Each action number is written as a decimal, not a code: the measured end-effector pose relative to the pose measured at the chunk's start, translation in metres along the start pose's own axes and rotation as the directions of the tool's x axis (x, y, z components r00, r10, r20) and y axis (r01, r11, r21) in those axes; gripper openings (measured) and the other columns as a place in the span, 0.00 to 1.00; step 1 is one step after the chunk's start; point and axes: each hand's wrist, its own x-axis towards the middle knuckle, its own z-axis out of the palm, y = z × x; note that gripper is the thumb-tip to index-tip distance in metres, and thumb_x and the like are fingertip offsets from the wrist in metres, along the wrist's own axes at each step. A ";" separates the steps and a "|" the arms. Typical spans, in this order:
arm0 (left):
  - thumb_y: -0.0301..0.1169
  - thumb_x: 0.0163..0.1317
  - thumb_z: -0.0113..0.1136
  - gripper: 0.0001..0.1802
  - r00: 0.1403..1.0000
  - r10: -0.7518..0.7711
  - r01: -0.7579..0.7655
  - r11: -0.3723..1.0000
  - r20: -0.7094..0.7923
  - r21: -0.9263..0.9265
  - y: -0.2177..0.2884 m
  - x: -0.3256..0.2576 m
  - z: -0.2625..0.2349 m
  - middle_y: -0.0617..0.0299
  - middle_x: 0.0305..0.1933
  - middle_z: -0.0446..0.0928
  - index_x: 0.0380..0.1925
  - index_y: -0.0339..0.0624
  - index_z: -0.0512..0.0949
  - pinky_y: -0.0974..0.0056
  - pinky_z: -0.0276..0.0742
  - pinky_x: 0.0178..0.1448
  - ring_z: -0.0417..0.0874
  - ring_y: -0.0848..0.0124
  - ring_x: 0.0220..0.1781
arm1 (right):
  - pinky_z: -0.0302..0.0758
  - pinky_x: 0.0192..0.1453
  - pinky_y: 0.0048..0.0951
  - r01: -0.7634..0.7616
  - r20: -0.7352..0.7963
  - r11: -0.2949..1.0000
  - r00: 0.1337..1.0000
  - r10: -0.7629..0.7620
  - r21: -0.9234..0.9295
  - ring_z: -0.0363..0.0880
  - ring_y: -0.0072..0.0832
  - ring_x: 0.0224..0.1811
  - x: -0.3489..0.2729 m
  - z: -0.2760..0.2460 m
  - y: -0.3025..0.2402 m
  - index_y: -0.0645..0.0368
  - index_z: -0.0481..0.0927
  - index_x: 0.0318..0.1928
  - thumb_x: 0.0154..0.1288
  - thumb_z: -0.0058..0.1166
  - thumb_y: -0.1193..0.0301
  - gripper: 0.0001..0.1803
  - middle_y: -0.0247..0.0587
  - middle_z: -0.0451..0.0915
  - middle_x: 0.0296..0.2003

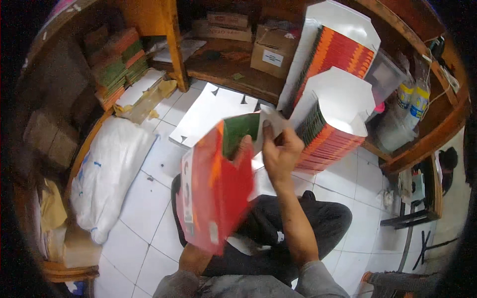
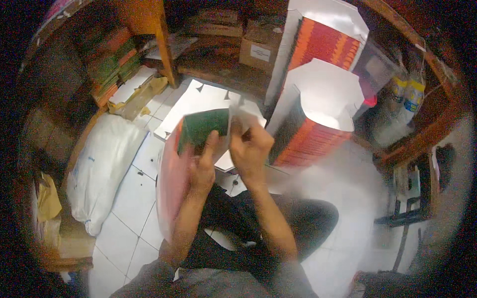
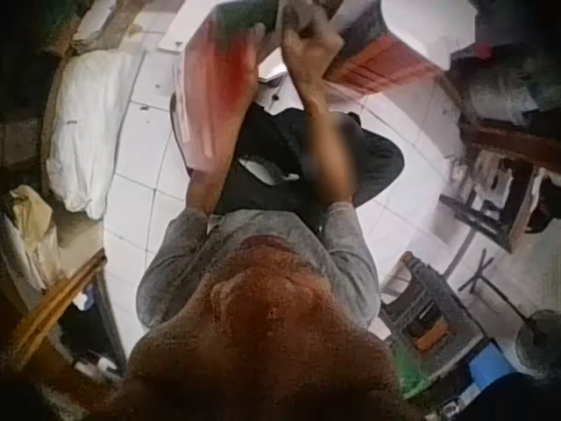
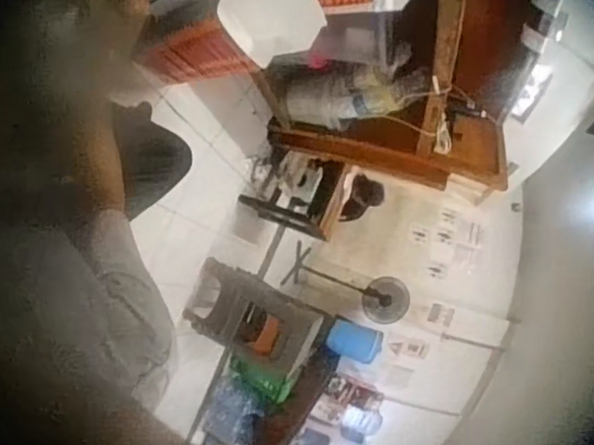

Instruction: The person folds and assembles cardboard food containers by hand, stacks them, and then moves to a counter to arrange and close several containers containing food.

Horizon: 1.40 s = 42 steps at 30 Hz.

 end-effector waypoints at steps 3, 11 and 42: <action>0.22 0.63 0.69 0.09 0.992 0.126 -0.126 0.986 -0.012 -0.112 -0.024 0.010 -0.007 0.63 0.42 0.84 0.42 0.36 0.82 0.71 0.78 0.49 0.82 0.75 0.42 | 0.80 0.38 0.40 0.448 -0.009 0.892 0.893 -0.449 -0.057 0.83 0.45 0.34 -0.015 0.014 0.022 0.63 0.79 0.58 0.54 0.54 0.85 0.27 0.54 0.82 0.38; 0.15 0.64 0.63 0.04 0.985 0.054 -0.062 0.997 0.164 0.045 -0.019 0.022 -0.013 0.62 0.39 0.80 0.39 0.25 0.81 0.73 0.77 0.46 0.81 0.77 0.41 | 0.78 0.38 0.37 0.283 0.046 0.959 0.958 -0.282 -0.031 0.83 0.45 0.33 -0.048 0.003 0.027 0.63 0.79 0.61 0.58 0.53 0.89 0.28 0.53 0.81 0.34; 0.21 0.55 0.66 0.19 0.883 -0.216 -0.015 0.874 0.416 0.486 -0.081 0.030 -0.049 0.56 0.42 0.83 0.48 0.36 0.76 0.58 0.82 0.52 0.85 0.63 0.42 | 0.76 0.32 0.40 0.393 0.460 0.892 0.849 -0.260 -0.221 0.81 0.51 0.24 0.053 0.003 0.029 0.67 0.84 0.30 0.50 0.60 0.80 0.05 0.61 0.79 0.24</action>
